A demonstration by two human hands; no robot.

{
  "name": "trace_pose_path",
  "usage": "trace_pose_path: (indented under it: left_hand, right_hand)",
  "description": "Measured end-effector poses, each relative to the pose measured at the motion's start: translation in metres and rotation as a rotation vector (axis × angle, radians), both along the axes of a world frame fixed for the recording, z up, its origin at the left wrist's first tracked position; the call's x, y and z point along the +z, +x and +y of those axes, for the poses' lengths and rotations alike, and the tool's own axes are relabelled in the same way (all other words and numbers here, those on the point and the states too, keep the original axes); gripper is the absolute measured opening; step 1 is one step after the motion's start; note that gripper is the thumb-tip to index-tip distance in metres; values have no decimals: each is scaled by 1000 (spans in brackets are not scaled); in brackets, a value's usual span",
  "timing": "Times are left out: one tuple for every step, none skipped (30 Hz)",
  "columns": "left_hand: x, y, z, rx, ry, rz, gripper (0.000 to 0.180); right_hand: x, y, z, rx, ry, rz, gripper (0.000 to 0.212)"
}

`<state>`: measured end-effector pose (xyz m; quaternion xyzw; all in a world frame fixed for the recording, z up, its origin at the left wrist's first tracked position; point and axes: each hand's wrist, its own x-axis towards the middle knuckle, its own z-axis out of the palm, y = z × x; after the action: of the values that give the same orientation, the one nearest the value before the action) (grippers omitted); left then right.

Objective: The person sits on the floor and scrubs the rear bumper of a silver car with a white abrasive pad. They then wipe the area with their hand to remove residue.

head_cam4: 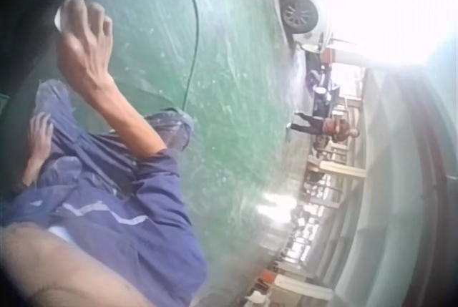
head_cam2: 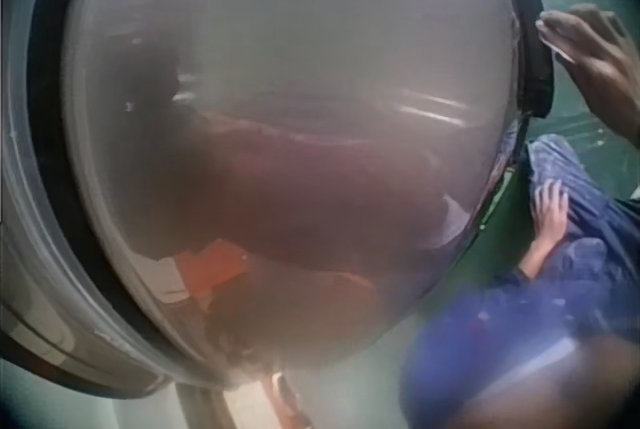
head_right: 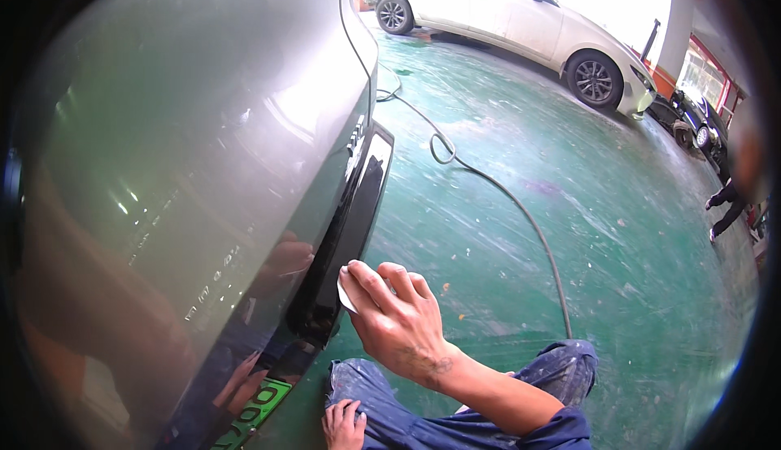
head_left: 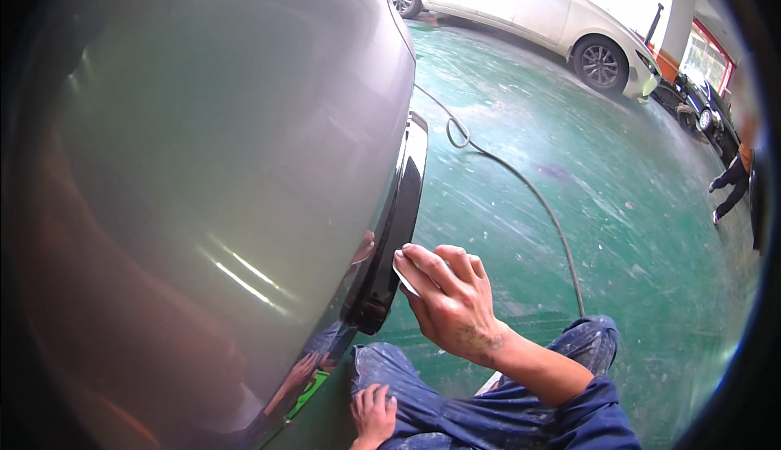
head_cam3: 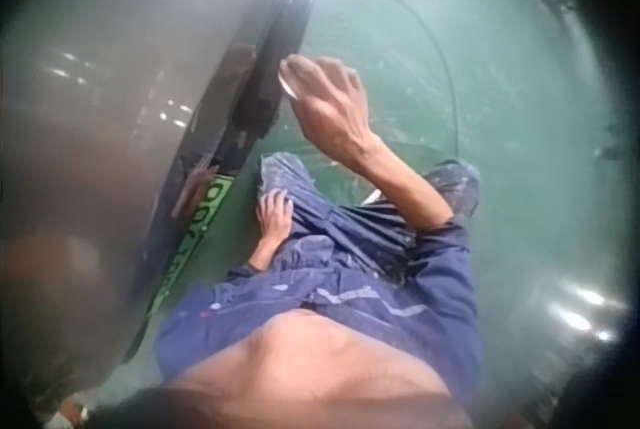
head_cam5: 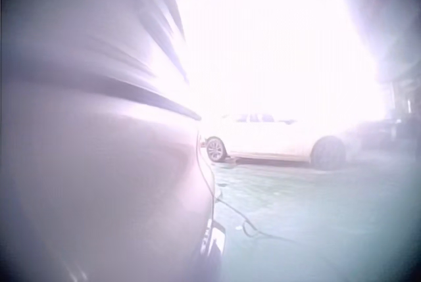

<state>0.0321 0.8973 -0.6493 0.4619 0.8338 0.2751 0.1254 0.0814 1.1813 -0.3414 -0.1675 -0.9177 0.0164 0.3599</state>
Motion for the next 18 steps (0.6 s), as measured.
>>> trace_pose_path:
  left_hand:
    - [0, 0, 0, 3, 4, -3, 41]
    - [-1, 1, -1, 4, 5, -4, 41]
    - [2, 0, -1, 8, 3, -3, 42]
    - [7, 1, -4, 16, -9, -18, 42]
    - [13, 3, -7, 25, -22, -34, 42]
    - [37, 9, -12, 21, -40, -68, 42]
    - [45, 9, -14, 39, -48, -84, 41]
    - [55, 10, -15, 58, -53, -99, 41]
    - [56, 10, -16, 53, -49, -109, 40]
    - [58, 9, -15, 46, -55, -117, 40]
    - [59, 10, -12, 43, -58, -128, 39]
    - [61, 10, -13, 57, -61, -133, 39]
    - [63, 10, -14, 63, -73, -118, 39]
    - [63, 10, -15, 72, -75, -114, 39]
    - [63, 11, -15, 68, -75, -112, 39]
    - [62, 12, -15, 67, -64, -121, 39]
    - [62, 13, -15, 64, -55, -129, 39]
    - [60, 13, -14, 61, -46, -136, 39]
  right_hand:
    - [1, -1, -4, -25, 1, -7, 57]
    - [2, -3, -9, -51, 2, -14, 57]
    - [3, -6, -13, -71, 7, -18, 57]
    - [4, -6, -14, -72, 29, -14, 56]
    - [5, -6, -14, -74, 52, -11, 56]
    - [8, -2, -11, -91, 82, -10, 56]
    - [9, -3, -10, -79, 97, -23, 55]
    - [10, -7, -6, -59, 92, -12, 55]
    - [9, -8, -1, -59, 79, -13, 55]
    - [7, -8, 3, -59, 67, -14, 55]
    - [8, -6, 0, -72, 25, -44, 55]
    - [10, -7, -6, -64, 29, -42, 55]
    - [10, -6, -13, -56, 33, -40, 56]
    - [9, -6, -18, -48, 38, -38, 57]
    - [5, -4, -17, -49, 61, -27, 57]
    - [6, -2, -14, -43, 60, -34, 57]
    - [6, -1, -9, -38, 58, -42, 57]
    - [8, -1, -5, -33, 57, -49, 57]
